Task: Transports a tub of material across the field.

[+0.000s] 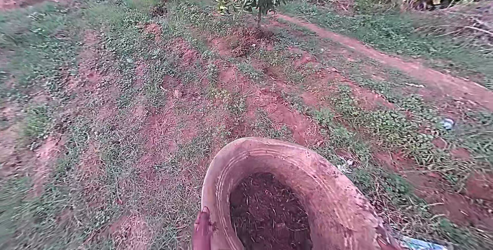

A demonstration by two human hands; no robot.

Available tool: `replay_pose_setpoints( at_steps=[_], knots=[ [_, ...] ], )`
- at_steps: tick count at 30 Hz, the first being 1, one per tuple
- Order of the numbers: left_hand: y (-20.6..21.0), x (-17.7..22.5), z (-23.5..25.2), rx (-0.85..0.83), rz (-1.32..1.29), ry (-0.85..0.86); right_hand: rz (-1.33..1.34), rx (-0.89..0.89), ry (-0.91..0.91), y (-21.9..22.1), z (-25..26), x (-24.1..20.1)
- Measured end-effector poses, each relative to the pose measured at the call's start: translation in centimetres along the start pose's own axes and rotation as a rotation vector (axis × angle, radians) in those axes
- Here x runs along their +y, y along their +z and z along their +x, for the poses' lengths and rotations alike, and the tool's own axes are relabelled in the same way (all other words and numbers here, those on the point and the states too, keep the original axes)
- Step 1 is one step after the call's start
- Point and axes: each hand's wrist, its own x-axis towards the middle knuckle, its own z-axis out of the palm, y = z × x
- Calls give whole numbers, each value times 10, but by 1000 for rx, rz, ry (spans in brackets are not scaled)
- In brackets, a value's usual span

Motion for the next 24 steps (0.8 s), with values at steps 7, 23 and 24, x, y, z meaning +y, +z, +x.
replay_pose_setpoints(
  at_steps=[7, 23, 24],
  knots=[
    [59, 65, 53, -12, 40, 36, -55, 34, -83, 61, 37, -31],
    [201, 111, 193, -39, 118, -64, -55, 163, -14, 185, 191, -51],
    [209, 114, 205, -44, 117, -80, -57, 181, -16, 193, 197, -53]
  ],
)
